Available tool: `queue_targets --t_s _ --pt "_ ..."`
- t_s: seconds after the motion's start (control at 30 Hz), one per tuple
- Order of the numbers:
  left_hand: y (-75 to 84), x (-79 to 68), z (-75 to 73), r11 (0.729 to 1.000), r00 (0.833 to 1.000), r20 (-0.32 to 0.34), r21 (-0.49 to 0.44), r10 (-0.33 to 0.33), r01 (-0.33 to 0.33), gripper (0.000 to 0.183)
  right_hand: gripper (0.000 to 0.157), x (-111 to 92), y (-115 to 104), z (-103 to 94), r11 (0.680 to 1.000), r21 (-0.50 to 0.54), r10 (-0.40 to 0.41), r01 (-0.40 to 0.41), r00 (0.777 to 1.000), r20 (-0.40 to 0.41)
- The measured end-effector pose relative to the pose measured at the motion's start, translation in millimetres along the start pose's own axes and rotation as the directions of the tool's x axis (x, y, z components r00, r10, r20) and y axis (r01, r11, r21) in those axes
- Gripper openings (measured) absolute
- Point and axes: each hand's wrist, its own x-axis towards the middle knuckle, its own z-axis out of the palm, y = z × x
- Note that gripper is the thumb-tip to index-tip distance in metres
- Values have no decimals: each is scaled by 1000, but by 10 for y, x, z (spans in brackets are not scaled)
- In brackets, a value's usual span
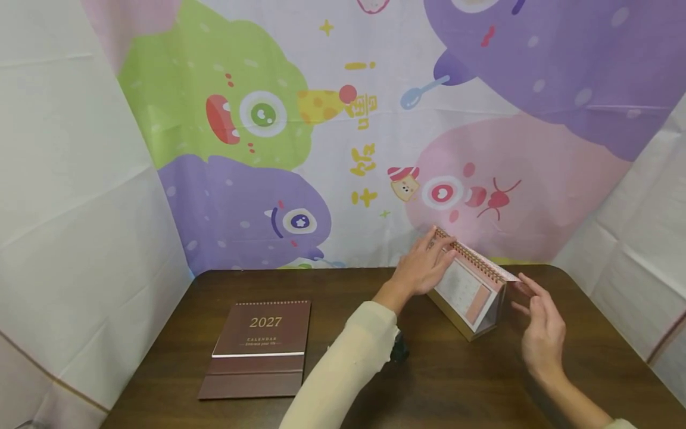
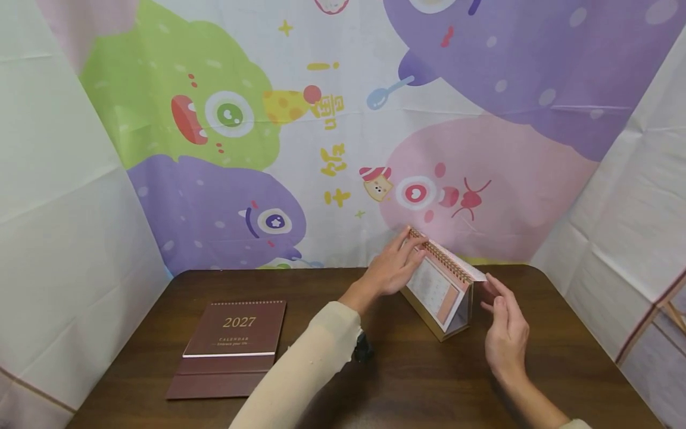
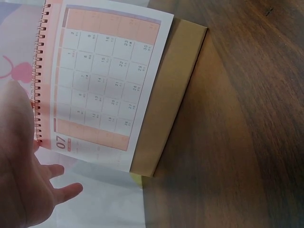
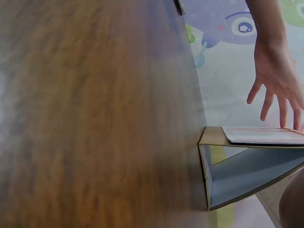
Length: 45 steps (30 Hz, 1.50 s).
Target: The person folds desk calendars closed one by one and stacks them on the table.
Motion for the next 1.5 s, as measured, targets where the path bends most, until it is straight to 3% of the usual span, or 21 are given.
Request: queue_targets --t_s 0.23,0.47,0.83,1.1,1.5 --pt "-7 1 7 1000 1000 -8 0 -4 4 58 46 16 -53 41 995 91 -36 31 998 59" --pt "-1 8 7 1000 1000 -11 -2 -3 3 58 44 9 -100 61 999 21 -35 34 998 52" --pt "2 12 0 1000 1000 3 -8 -2 2 59 42 4 -75 54 980 -63 -186 191 980 75" --pt "-14 6 26 998 1000 -15 -53 17 -18 58 40 26 -41 105 941 -66 -326 332 941 88" --pt "-67 -3 55 991 998 -36 -116 60 -64 57 45 18 -48 117 899 -104 -412 425 902 126"
